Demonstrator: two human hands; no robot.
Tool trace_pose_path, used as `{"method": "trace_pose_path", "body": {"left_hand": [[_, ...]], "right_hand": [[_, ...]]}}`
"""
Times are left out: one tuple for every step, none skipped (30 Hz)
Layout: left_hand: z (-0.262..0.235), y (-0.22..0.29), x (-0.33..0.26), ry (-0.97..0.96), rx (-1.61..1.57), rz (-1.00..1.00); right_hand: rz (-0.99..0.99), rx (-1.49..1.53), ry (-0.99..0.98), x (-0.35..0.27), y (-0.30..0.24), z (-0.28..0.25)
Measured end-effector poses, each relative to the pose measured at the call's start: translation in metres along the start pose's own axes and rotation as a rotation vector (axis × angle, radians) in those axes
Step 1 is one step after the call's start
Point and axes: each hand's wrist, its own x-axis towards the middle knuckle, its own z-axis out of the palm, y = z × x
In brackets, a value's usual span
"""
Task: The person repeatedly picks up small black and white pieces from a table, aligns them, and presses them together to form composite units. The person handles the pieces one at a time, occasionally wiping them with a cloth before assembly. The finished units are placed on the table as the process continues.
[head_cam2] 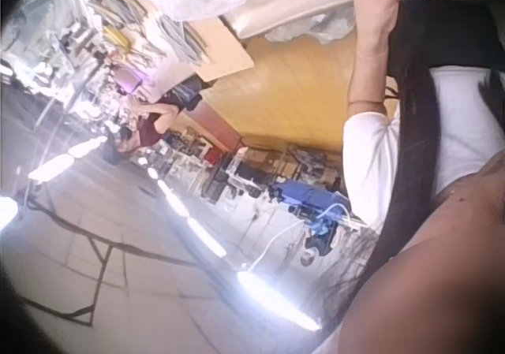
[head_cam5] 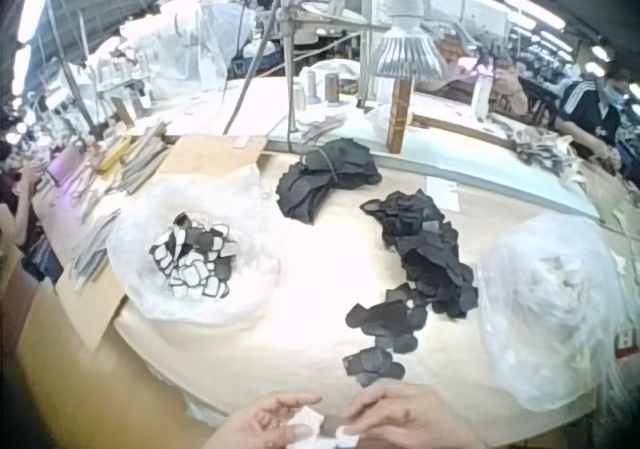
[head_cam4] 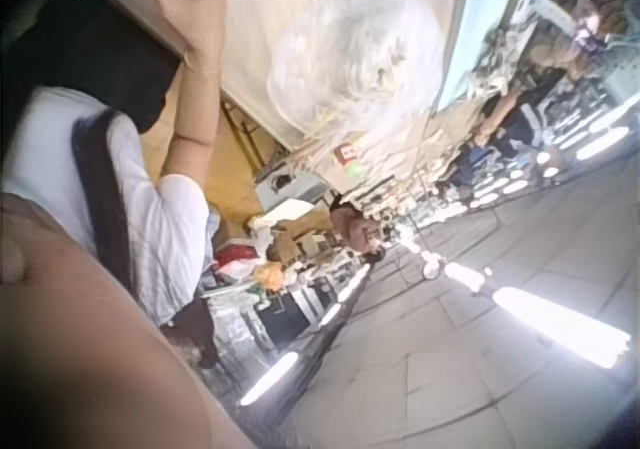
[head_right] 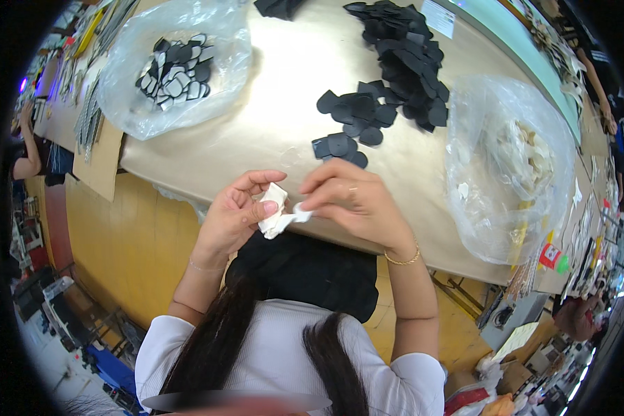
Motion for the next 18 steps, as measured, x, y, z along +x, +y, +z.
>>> {"method": "trace_pose_path", "body": {"left_hand": [[0.003,0.001,0.004,-0.007,0.007,-0.007],[0.004,0.003,0.007,-0.006,0.038,-0.013],[0.005,0.005,0.011,-0.004,0.071,-0.023],[0.007,0.007,0.015,0.008,0.109,-0.034],[0.01,0.009,0.021,0.01,0.195,-0.017],[0.013,0.01,0.029,0.02,0.286,0.007],[0.017,0.011,0.037,0.046,0.389,0.006],[0.021,0.013,0.046,0.057,0.545,0.06],[0.025,0.015,0.055,0.082,0.713,0.089],[0.03,0.016,0.063,0.107,0.88,0.122],[0.035,0.017,0.071,0.1,1.073,0.284],[0.041,0.017,0.079,0.091,1.261,0.452],[0.046,0.018,0.084,0.086,1.45,0.601],[0.052,0.017,0.088,0.04,1.401,0.647],[0.058,0.017,0.091,-0.002,1.359,0.67],[0.063,0.016,0.093,-0.031,1.333,0.626],[0.068,0.014,0.095,-0.07,1.134,0.526],[0.072,0.013,0.095,-0.089,0.948,0.366]], "right_hand": [[-0.004,0.056,0.084,-0.01,0.003,-0.006],[0.036,0.206,0.26,-0.021,0.005,-0.011],[0.108,0.225,0.347,-0.028,0.008,-0.017],[0.181,0.255,0.438,-0.034,0.01,-0.023],[0.253,0.288,0.539,-0.038,0.012,-0.026],[0.35,0.236,0.573,-0.041,0.014,-0.029],[0.329,0.263,0.571,-0.042,0.015,-0.03],[0.351,0.284,0.599,-0.043,0.017,-0.029],[0.342,0.323,0.61,-0.043,0.018,-0.028],[0.375,0.309,0.63,-0.042,0.018,-0.028],[0.376,0.313,0.631,-0.041,0.019,-0.028],[0.347,0.334,0.625,-0.04,0.019,-0.029],[0.366,0.343,0.627,-0.04,0.019,-0.03],[0.356,0.369,0.619,-0.04,0.019,-0.031],[0.355,0.399,0.623,-0.039,0.018,-0.033],[0.337,0.451,0.588,-0.04,0.018,-0.033],[0.331,0.506,0.56,-0.041,0.017,-0.033],[0.329,0.56,0.54,-0.043,0.016,-0.033]]}}
